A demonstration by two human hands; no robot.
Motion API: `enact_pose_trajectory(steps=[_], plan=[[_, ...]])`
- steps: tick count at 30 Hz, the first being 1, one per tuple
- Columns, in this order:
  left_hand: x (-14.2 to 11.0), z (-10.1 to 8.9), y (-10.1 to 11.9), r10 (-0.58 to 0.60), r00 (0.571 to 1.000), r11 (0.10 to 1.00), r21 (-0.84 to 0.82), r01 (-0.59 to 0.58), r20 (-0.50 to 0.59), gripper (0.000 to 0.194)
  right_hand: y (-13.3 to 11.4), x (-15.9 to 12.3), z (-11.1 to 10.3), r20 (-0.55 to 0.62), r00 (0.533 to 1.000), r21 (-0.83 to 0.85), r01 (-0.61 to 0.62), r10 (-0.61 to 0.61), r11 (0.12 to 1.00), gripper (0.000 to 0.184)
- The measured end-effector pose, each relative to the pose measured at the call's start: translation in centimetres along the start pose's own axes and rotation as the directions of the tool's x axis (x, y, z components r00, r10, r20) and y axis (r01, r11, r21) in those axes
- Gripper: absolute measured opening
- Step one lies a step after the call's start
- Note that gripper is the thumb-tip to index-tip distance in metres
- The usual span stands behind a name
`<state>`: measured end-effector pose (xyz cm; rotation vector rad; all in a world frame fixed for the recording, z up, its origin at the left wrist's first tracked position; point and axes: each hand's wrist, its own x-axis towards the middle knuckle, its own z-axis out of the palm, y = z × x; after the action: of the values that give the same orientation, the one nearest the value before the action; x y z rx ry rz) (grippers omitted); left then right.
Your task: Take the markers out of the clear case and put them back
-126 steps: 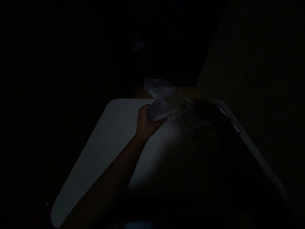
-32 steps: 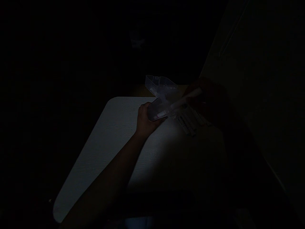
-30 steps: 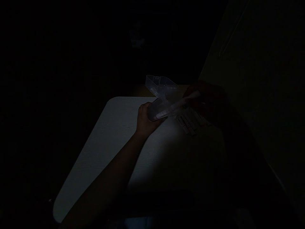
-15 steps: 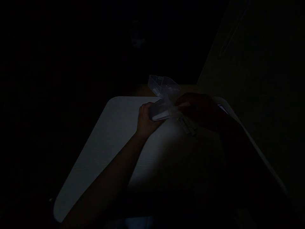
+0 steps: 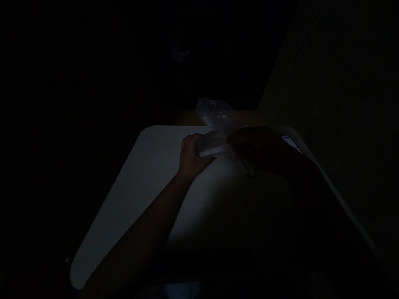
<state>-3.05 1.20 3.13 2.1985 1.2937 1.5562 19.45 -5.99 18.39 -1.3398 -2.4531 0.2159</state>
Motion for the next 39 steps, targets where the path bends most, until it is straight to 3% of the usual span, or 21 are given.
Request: enact_pose_trajectory(steps=[10, 21, 26, 30, 33, 36, 39], plan=[[0.0, 0.3, -0.3, 0.051, 0.999, 0.999, 0.001, -0.051, -0.017, 0.073, 0.0, -0.5, 0.0, 0.083, 0.996, -0.071, 0.019, -0.013, 0.997, 0.029], [0.5, -0.1, -0.3, 0.035, 0.999, 0.998, 0.043, -0.035, 0.02, 0.071, -0.6, -1.4, 0.3, 0.074, 0.997, -0.186, 0.005, 0.009, 0.982, 0.031], [0.6, 0.0, -0.5, 0.059, 0.998, 0.997, 0.05, -0.059, -0.009, 0.069, -0.5, -1.3, 0.6, 0.084, 0.995, -0.092, -0.053, 0.061, 0.994, 0.034], [0.3, 0.2, -0.6, 0.025, 0.999, 0.999, 0.046, -0.023, -0.031, 0.068, -0.6, -0.9, -0.4, -0.033, 0.995, 0.085, -0.094, 0.098, 0.992, 0.035], [0.2, 0.3, -0.7, 0.021, 0.998, 0.998, 0.058, -0.018, -0.057, 0.068, 0.1, -0.3, -1.1, -0.192, 0.961, 0.197, -0.161, 0.199, 0.967, 0.039], [0.3, 0.3, -0.7, 0.05, 0.997, 0.997, 0.069, -0.046, -0.055, 0.07, 2.1, 0.7, -0.7, -0.313, 0.878, 0.142, -0.335, 0.363, 0.932, 0.039], [0.3, 0.2, -0.7, 0.059, 0.997, 0.995, 0.083, -0.054, -0.056, 0.069, 4.9, 1.4, 0.7, -0.155, 0.864, -0.059, -0.493, 0.48, 0.868, 0.041]])
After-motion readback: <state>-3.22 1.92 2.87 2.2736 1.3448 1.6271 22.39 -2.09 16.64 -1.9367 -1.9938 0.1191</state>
